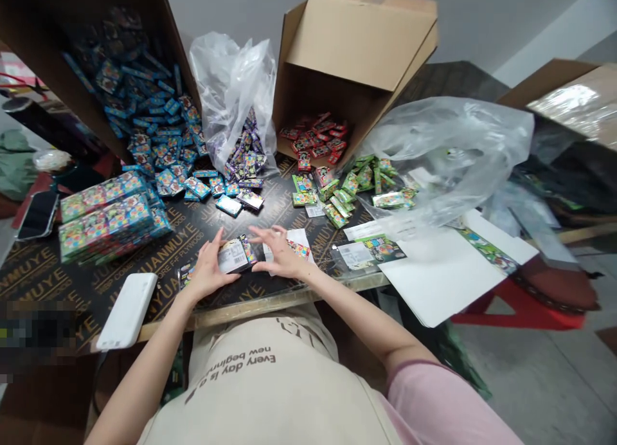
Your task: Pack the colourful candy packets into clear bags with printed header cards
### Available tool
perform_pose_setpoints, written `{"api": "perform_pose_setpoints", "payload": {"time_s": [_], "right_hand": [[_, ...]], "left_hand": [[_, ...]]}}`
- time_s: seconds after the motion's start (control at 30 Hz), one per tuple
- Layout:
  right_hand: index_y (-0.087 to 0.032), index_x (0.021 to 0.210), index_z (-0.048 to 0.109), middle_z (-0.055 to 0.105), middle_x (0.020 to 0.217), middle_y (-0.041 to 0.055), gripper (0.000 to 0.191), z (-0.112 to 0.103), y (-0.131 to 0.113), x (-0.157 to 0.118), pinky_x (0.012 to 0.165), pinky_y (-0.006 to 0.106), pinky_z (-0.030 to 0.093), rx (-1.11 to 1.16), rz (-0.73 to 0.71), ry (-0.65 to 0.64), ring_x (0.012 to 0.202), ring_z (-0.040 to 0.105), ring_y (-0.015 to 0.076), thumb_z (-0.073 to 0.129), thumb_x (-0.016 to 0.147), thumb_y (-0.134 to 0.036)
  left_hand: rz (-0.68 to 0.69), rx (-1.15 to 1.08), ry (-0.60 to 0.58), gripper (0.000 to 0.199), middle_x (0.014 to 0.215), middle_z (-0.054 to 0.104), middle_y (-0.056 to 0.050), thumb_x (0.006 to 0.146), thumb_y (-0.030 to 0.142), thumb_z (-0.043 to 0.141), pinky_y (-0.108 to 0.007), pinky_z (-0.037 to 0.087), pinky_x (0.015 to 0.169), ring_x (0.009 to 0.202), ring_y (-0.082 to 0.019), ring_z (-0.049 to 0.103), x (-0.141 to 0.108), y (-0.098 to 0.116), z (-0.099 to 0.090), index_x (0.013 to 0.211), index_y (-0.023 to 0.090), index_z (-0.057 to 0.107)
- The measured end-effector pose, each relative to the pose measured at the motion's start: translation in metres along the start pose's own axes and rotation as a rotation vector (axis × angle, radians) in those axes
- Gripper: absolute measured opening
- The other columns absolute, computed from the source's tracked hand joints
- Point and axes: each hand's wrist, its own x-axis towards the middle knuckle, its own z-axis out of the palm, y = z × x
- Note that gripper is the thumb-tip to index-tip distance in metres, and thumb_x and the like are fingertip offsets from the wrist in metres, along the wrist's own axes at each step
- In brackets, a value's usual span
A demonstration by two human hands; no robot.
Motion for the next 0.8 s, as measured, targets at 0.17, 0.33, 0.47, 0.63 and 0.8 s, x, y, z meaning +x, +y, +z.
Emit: {"api": "perform_pose_setpoints", "payload": {"time_s": [0.17, 0.33, 0.47, 0.63, 0.8], "right_hand": [[-0.027, 0.142, 0.038, 0.057, 0.134, 0.0091, 0.051, -0.021, 0.026, 0.019, 0.109, 0.048, 0.02, -0.043, 0.071, 0.034, 0.125, 0.05, 0.0226, 0.045, 0.095, -0.046], [-0.018, 0.134, 0.051, 0.028, 0.153, 0.0206, 0.058, -0.083, 0.118, 0.077, 0.105, 0.055, 0.025, -0.481, 0.482, 0.286, 0.14, 0.024, 0.036, 0.059, 0.085, -0.049], [-0.018, 0.143, 0.037, 0.015, 0.156, 0.0257, 0.08, -0.134, 0.169, 0.116, 0.102, 0.064, 0.024, -0.566, 0.768, 0.364, 0.142, 0.015, 0.0425, 0.058, 0.08, -0.062], [-0.014, 0.143, 0.037, 0.011, 0.155, 0.0282, 0.083, -0.177, 0.201, 0.154, 0.105, 0.064, 0.017, -0.643, 0.775, 0.488, 0.143, 0.009, 0.0431, 0.059, 0.079, -0.061], [-0.013, 0.142, 0.039, 0.009, 0.156, 0.0273, 0.083, -0.231, 0.235, 0.188, 0.106, 0.064, 0.012, -0.662, 0.769, 0.582, 0.144, 0.002, 0.0421, 0.057, 0.079, -0.063]], "left_hand": [[0.018, 0.09, -0.059, 0.112, 0.127, 0.057, -0.012, 0.067, 0.034, 0.073, -0.054, 0.026, 0.11, 0.12, -0.03, 0.051, 0.0, 0.003, 0.004, 0.152, 0.022, 0.001], [0.094, 0.371, -0.322, 0.094, 0.14, 0.044, -0.014, 0.066, 0.019, 0.067, -0.054, 0.032, 0.104, 0.125, -0.035, 0.044, 0.009, 0.019, 0.002, 0.149, 0.033, 0.024], [0.079, 0.522, -0.472, 0.096, 0.144, 0.04, -0.017, 0.056, 0.014, 0.071, -0.054, 0.037, 0.098, 0.125, -0.039, 0.043, 0.023, 0.039, 0.003, 0.143, 0.035, 0.037], [0.025, 0.561, -0.555, 0.087, 0.138, 0.045, -0.015, 0.049, 0.02, 0.073, -0.054, 0.037, 0.1, 0.126, -0.038, 0.041, 0.036, 0.045, 0.008, 0.132, 0.028, 0.05], [-0.056, 0.494, -0.567, 0.086, 0.143, 0.042, -0.014, 0.047, 0.019, 0.07, -0.054, 0.03, 0.107, 0.134, -0.039, 0.035, 0.039, 0.032, 0.021, 0.131, 0.028, 0.053]]}}
